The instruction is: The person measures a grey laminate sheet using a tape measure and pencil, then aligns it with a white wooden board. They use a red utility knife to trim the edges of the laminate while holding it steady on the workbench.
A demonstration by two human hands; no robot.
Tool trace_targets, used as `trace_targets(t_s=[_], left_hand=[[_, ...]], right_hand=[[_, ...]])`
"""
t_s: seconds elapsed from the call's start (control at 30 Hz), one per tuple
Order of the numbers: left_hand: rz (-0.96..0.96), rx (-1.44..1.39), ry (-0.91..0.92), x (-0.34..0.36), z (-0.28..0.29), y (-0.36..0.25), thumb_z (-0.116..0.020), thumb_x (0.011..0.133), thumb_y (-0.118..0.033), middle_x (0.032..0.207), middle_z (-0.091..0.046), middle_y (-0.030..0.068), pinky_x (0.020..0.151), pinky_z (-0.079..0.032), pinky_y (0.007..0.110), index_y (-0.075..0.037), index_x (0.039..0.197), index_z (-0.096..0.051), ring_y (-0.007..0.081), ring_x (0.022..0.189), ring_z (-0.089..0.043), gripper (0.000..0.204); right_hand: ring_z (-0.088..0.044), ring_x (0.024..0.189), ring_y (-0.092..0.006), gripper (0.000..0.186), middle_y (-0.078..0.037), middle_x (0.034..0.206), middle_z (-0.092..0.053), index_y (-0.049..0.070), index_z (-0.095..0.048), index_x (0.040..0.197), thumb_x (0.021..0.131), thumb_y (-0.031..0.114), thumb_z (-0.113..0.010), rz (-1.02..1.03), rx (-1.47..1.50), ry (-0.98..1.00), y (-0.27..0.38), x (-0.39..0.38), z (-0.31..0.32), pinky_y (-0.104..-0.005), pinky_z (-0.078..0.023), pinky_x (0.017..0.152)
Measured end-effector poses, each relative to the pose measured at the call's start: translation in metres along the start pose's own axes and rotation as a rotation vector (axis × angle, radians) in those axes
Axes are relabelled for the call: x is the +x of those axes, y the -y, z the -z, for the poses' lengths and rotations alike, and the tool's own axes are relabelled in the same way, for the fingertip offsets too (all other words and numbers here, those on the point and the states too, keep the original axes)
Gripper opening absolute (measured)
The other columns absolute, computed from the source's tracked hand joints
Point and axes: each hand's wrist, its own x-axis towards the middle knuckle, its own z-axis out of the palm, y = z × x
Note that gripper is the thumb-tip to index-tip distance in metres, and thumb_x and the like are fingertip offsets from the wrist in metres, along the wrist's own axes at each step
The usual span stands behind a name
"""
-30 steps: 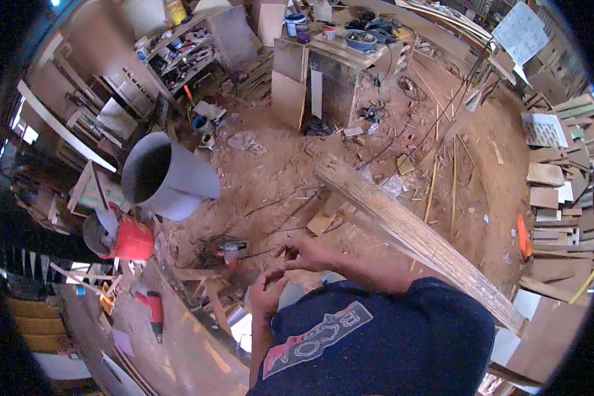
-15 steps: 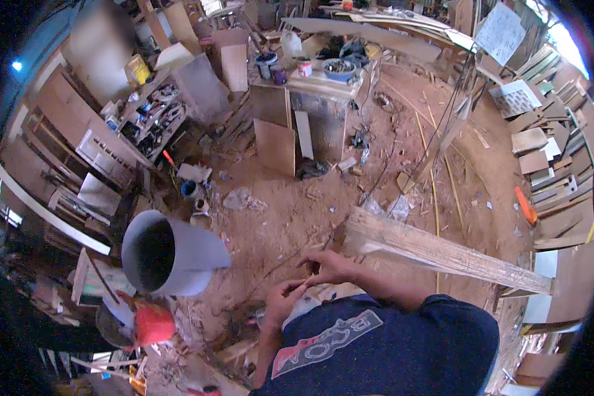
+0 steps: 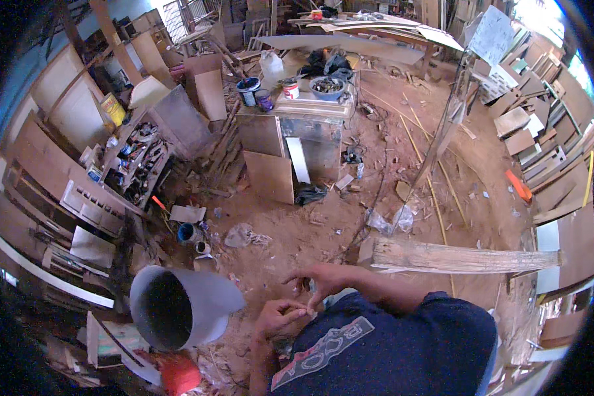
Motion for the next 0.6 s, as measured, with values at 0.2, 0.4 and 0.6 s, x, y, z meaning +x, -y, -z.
trace_targets(t_s=[0.2,0.4,0.6], left_hand=[[-0.046,0.152,0.178,0.104,0.071,-0.02,-0.076,0.094,-0.023,0.097,-0.078,0.0034,0.086,-0.053,0.032,-0.003,0.1,-0.077,0.0118,0.094,-0.068,0.021],[-0.148,0.31,0.254,0.263,0.133,-0.04,-0.073,0.091,-0.02,0.092,-0.069,0.0006,0.086,-0.05,0.032,-0.007,0.092,-0.066,0.0116,0.092,-0.063,0.015],[-0.17,0.161,0.339,0.398,0.155,-0.084,-0.068,0.094,-0.014,0.092,-0.063,-0.0022,0.079,-0.049,0.028,-0.01,0.095,-0.063,0.009,0.086,-0.057,0.007]], right_hand=[[-0.067,0.103,-0.0273,0.106,-0.012,0.116,-0.07,0.018,-0.048,0.153,0.062,0.034,-0.099,0.064,-0.017,-0.005,-0.02,0.061,0.089,-0.0418,-0.054,0.091],[-0.067,0.102,-0.0273,0.1,-0.014,0.119,-0.069,0.019,-0.05,0.153,0.064,0.027,-0.096,0.08,-0.115,-0.262,-0.064,0.096,0.215,-0.0424,-0.055,0.091],[-0.069,0.101,-0.0267,0.095,-0.014,0.114,-0.071,0.014,-0.053,0.15,0.067,0.028,-0.096,0.02,-0.044,-0.471,-0.095,0.093,0.317,-0.0417,-0.056,0.09]])
